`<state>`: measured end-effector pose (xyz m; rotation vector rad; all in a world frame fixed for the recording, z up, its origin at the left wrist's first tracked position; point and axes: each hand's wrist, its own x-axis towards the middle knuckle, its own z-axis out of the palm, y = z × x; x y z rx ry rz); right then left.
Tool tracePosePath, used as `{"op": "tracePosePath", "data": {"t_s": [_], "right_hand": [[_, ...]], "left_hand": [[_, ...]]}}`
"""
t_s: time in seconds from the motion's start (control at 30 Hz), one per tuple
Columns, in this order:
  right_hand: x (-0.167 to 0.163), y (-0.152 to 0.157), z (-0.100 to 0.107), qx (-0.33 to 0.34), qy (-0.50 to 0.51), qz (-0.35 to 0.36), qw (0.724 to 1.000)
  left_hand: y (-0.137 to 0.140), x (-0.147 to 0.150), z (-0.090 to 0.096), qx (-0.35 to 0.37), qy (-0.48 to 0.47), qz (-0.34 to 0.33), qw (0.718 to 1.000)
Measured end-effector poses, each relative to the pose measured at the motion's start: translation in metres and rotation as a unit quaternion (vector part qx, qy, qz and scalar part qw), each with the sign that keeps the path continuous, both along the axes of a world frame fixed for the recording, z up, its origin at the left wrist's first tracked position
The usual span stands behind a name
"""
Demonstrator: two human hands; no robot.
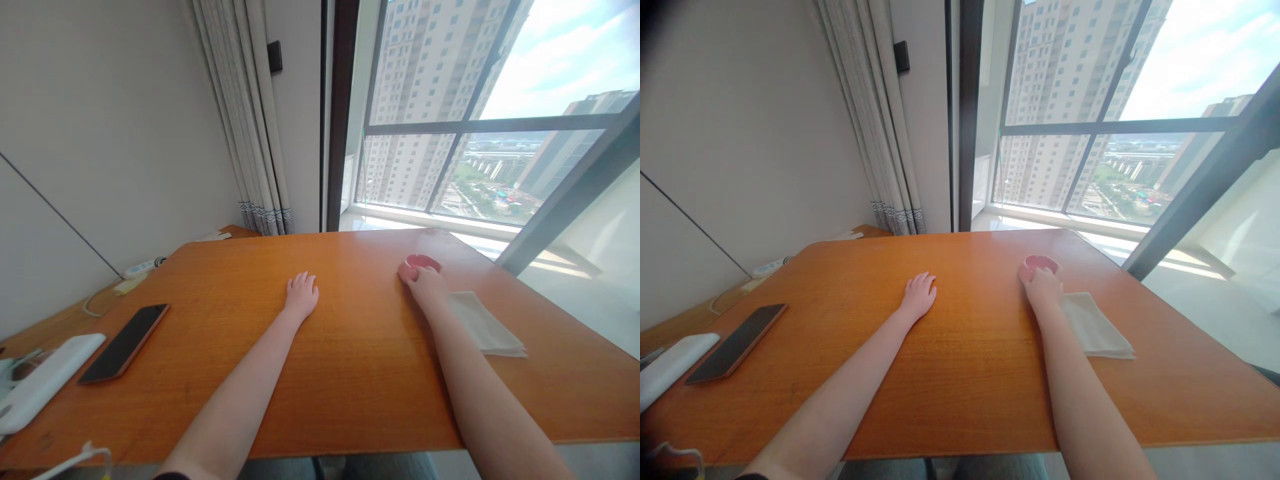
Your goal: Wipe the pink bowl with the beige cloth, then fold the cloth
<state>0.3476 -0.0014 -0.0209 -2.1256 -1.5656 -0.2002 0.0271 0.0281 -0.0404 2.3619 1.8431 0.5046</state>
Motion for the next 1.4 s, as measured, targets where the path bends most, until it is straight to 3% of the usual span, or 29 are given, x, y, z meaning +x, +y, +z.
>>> {"op": "tracePosePath", "data": {"t_s": [0.1, 0.27, 0.33, 0.43, 0.53, 0.67, 0.8, 0.93, 1.07, 1.3, 1.4], "right_hand": [[-0.022, 0.002, 0.011, 0.026, -0.013, 0.081, 0.996], [-0.091, -0.005, 0.023, 0.044, -0.028, 0.294, 0.954], [-0.118, -0.011, 0.022, 0.071, -0.009, 0.384, 0.920], [-0.141, -0.022, 0.020, 0.088, 0.023, 0.446, 0.890], [-0.144, -0.029, 0.020, 0.107, 0.065, 0.444, 0.887], [-0.131, -0.026, 0.018, 0.132, 0.096, 0.372, 0.914], [-0.120, -0.018, 0.009, 0.126, 0.112, 0.327, 0.930], [-0.121, -0.015, 0.004, 0.120, 0.118, 0.318, 0.933], [-0.122, -0.015, 0.003, 0.113, 0.112, 0.326, 0.932], [-0.118, -0.013, 0.000, 0.110, 0.119, 0.310, 0.937], [-0.115, -0.013, 0.008, 0.090, 0.099, 0.301, 0.944]], "left_hand": [[-0.008, 0.004, 0.010, 0.044, -0.006, -0.051, 0.998], [-0.028, 0.018, 0.034, 0.133, -0.022, -0.249, 0.959], [-0.033, 0.019, 0.041, 0.138, -0.021, -0.278, 0.950], [-0.035, 0.005, 0.045, 0.134, 0.000, -0.275, 0.952], [-0.034, -0.027, 0.044, 0.126, 0.022, -0.233, 0.964], [-0.028, -0.096, 0.042, 0.144, 0.047, -0.071, 0.986], [-0.022, -0.171, 0.036, 0.140, 0.089, 0.078, 0.983], [-0.018, -0.222, 0.025, 0.136, 0.111, 0.147, 0.973], [-0.011, -0.242, 0.013, 0.144, 0.120, 0.167, 0.968], [-0.003, -0.247, 0.004, 0.146, 0.131, 0.203, 0.959], [-0.003, -0.249, 0.002, 0.144, 0.143, 0.218, 0.955]]}}
